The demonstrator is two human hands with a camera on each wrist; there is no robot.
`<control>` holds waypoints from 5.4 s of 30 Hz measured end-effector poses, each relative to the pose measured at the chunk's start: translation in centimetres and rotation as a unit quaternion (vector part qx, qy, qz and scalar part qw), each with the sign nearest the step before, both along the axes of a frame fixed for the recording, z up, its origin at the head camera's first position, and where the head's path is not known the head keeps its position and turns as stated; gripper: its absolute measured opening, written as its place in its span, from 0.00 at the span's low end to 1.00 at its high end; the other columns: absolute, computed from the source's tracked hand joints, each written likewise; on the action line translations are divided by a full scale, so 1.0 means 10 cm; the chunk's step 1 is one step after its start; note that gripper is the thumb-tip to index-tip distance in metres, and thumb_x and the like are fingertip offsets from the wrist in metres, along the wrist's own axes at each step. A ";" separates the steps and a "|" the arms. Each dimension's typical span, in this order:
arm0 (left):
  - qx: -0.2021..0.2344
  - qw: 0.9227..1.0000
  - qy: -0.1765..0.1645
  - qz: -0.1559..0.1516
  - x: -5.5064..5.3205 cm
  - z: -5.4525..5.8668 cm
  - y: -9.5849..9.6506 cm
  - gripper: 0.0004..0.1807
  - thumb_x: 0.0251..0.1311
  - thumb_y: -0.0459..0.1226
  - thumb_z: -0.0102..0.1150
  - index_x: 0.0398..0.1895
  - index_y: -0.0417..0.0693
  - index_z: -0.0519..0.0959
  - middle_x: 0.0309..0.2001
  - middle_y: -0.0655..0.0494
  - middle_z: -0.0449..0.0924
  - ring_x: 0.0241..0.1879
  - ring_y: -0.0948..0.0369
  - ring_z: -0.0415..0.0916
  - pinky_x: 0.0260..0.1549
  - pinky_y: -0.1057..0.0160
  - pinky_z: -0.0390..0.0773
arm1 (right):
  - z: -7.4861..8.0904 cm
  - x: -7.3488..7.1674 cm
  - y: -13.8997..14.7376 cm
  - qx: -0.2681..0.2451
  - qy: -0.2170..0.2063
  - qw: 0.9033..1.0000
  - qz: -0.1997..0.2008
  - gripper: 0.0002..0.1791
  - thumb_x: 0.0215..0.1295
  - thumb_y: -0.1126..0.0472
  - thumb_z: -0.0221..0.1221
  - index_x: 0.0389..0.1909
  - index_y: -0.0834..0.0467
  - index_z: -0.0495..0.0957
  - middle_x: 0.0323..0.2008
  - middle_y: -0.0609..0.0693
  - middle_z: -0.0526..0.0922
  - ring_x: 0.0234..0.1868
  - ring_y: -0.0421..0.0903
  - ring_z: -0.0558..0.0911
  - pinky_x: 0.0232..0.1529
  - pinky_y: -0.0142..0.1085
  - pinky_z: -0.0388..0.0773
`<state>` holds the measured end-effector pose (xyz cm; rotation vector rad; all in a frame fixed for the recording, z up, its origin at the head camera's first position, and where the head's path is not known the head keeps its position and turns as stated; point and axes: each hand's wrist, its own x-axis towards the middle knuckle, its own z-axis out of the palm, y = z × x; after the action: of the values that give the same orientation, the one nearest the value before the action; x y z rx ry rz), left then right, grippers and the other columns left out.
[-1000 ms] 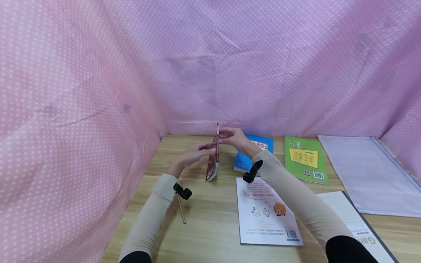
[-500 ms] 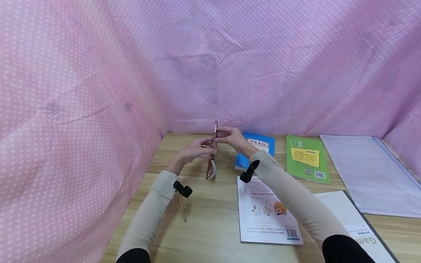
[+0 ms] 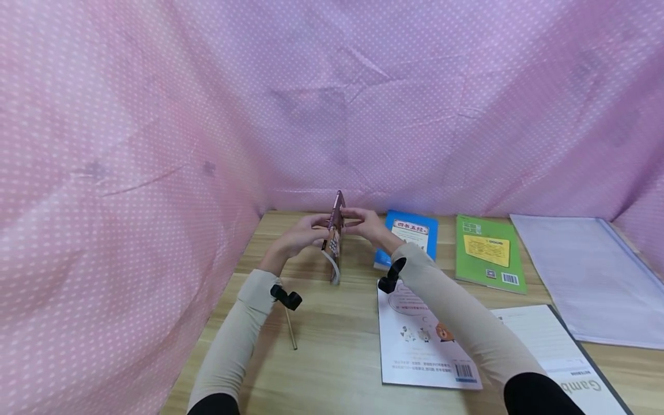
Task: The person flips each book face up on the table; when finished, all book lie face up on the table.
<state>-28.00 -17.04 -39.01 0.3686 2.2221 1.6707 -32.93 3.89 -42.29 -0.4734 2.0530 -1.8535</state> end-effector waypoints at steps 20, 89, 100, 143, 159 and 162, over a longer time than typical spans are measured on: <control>0.029 1.000 -0.001 0.003 -0.04 -0.07 -0.26 0.34 0.66 0.26 0.52 0.77 0.36 0.60 0.71 0.34 0.65 0.57 0.56 0.75 0.47 0.70 0.81 | -0.32 -0.07 0.02 0.059 -0.007 0.998 -0.017 0.37 0.62 0.71 0.68 0.73 0.58 0.69 0.72 0.63 0.70 0.68 0.64 0.74 0.72 0.52 0.70; -0.002 0.993 -0.097 0.060 -0.31 -0.92 -0.49 0.40 0.63 0.21 0.58 0.78 0.40 0.59 0.62 0.36 0.73 0.45 0.60 0.82 0.57 0.57 0.83 | -0.51 -0.38 0.43 0.214 0.087 0.973 -0.017 0.33 0.60 0.74 0.68 0.67 0.65 0.74 0.63 0.67 0.77 0.65 0.62 0.76 0.60 0.50 0.81; -0.017 0.994 -0.099 0.045 -0.55 -0.92 -0.58 0.39 0.61 0.21 0.59 0.77 0.41 0.62 0.63 0.37 0.73 0.45 0.60 0.82 0.56 0.58 0.84 | -0.53 -0.51 0.45 0.200 0.057 0.978 -0.014 0.34 0.62 0.72 0.67 0.70 0.63 0.72 0.67 0.67 0.73 0.69 0.63 0.73 0.66 0.54 0.77; -0.050 0.997 -0.063 0.015 -0.58 -0.88 -0.73 0.38 0.59 0.19 0.57 0.75 0.32 0.62 0.65 0.36 0.70 0.62 0.50 0.74 0.53 0.66 0.83 | -0.60 -0.48 0.26 0.151 0.065 0.986 -0.018 0.33 0.58 0.80 0.65 0.67 0.71 0.71 0.61 0.71 0.76 0.60 0.61 0.77 0.48 0.33 0.83; -0.098 0.994 -0.046 0.008 -0.53 -0.82 -0.84 0.38 0.59 0.21 0.59 0.75 0.33 0.62 0.68 0.35 0.69 0.66 0.45 0.72 0.57 0.63 0.82 | -0.59 -0.43 0.13 0.159 0.054 0.986 -0.020 0.33 0.59 0.78 0.66 0.67 0.67 0.72 0.66 0.66 0.74 0.66 0.62 0.74 0.63 0.47 0.80; -0.101 0.994 -0.045 0.015 -0.54 -0.82 -0.84 0.37 0.59 0.21 0.59 0.75 0.33 0.63 0.67 0.36 0.70 0.65 0.46 0.72 0.57 0.64 0.82 | -0.59 -0.42 0.12 0.162 0.054 0.985 -0.023 0.32 0.60 0.77 0.66 0.67 0.67 0.72 0.66 0.66 0.74 0.66 0.62 0.74 0.61 0.45 0.81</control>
<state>-33.35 -25.44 -47.21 0.2059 2.3133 1.4291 -37.16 5.09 -48.20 -0.4503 2.3990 -1.5016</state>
